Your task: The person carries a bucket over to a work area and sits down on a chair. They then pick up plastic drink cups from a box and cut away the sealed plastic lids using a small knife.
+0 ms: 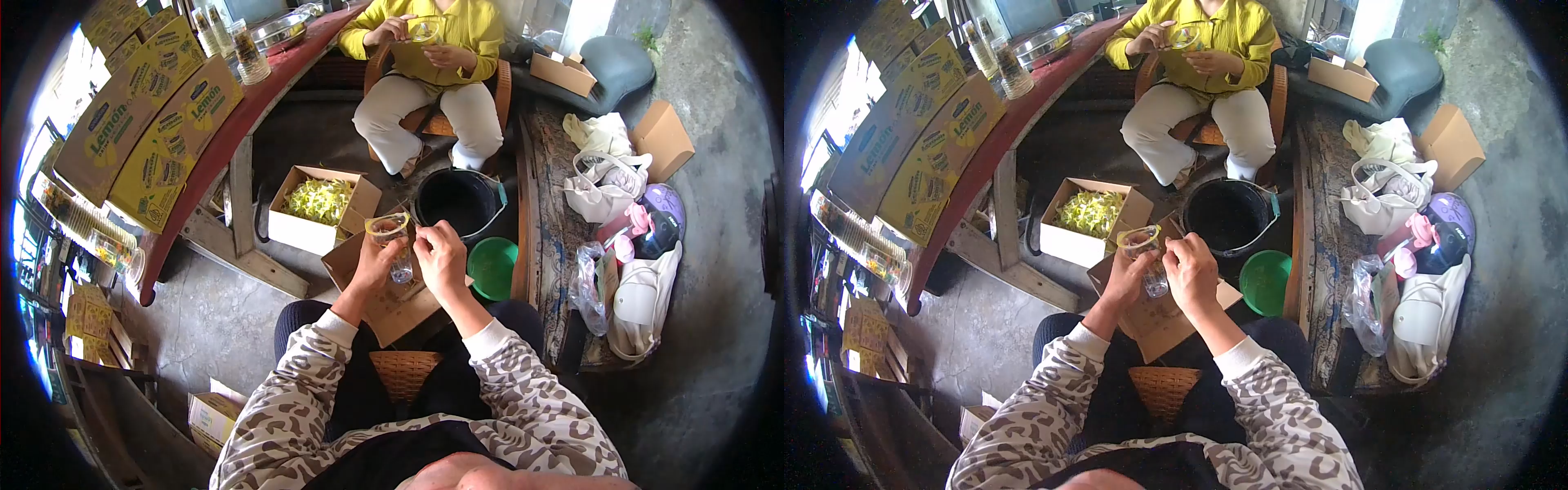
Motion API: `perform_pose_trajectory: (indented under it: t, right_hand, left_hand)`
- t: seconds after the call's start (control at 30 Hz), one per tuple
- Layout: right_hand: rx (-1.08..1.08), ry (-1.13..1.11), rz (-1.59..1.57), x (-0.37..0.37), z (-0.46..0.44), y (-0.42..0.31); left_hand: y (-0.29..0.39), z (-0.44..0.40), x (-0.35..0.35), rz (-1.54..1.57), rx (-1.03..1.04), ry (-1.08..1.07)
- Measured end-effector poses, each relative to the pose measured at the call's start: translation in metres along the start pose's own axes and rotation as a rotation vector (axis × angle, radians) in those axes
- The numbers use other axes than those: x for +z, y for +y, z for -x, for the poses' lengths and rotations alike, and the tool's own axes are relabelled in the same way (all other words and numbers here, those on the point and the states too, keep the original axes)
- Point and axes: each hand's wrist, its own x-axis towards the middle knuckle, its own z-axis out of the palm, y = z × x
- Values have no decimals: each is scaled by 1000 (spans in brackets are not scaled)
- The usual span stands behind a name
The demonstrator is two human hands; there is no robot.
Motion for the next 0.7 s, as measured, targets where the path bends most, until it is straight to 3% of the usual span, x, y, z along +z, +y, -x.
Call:
perform_pose_trajectory:
  t: [0.23, 0.3, 0.37, 0.7]
  right_hand:
    - [51, 5, -10, 4, -3, 7]
    - [48, 19, 11, 5, -5, 11]
    - [176, 5, -85, 3, -9, 18]
    - [63, -5, -232, -8, -9, 7]
  left_hand:
    - [5, 2, 6, 97, -92, -17]
    - [1, 8, 7, 74, -62, -146]
    - [3, 5, 6, 78, -33, -165]
    - [16, -8, -15, 78, -35, -116]
